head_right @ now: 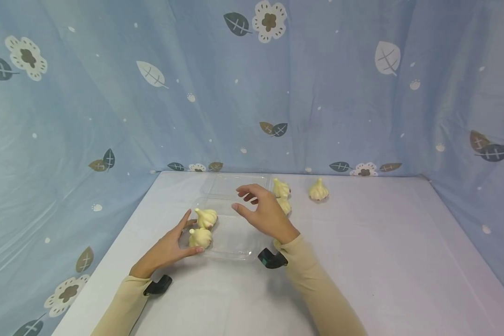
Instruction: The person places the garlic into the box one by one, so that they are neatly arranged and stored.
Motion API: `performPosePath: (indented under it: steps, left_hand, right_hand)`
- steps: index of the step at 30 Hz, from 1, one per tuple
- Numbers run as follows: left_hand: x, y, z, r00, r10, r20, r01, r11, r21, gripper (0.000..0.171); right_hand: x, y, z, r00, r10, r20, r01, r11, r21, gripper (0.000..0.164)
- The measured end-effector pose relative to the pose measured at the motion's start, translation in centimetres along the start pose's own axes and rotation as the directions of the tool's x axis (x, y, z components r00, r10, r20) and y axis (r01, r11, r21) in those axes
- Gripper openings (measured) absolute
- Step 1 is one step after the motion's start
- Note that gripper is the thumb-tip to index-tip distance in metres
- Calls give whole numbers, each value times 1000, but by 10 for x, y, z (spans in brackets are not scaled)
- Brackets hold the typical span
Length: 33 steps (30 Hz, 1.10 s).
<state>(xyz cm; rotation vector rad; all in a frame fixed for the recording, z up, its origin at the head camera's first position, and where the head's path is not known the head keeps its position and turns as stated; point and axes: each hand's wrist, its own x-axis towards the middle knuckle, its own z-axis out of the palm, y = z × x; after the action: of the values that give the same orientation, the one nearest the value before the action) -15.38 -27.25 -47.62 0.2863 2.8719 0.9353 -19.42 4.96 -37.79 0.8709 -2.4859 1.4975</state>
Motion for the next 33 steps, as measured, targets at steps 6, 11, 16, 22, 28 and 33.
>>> performPosePath:
  steps: [6, 11, 16, 22, 28, 33]
  left_hand:
    - [0, -2, 1, 1000, 3, -2, -3, 1000, 10, 126]
    - [-1, -1, 1, 1000, -1, 0, 1, 1000, 3, 126]
    - [-1, 1, 0, 1000, -5, 2, 5, 1000, -1, 126]
    - [-1, 2, 0, 1000, -8, 3, 8, 1000, 4, 127]
    - [-1, 2, 0, 1000, -5, 4, 5, 1000, -2, 127]
    - [-2, 2, 0, 1000, -7, 4, 7, 1000, -7, 126]
  right_hand:
    - [-5, 4, -20, 998, -9, -61, 9, 1000, 5, 39]
    - [-10, 9, -36, 995, 15, -102, -14, 1000, 17, 37]
    - [-13, 14, -54, 988, 24, -154, -24, 1000, 5, 37]
    - [-16, 23, -77, 976, 35, -214, -48, 997, -55, 37]
    - [-21, 34, -99, 956, 75, -285, -97, 993, -65, 41]
    - [-25, 44, -112, 932, 105, -347, -128, 991, -45, 43]
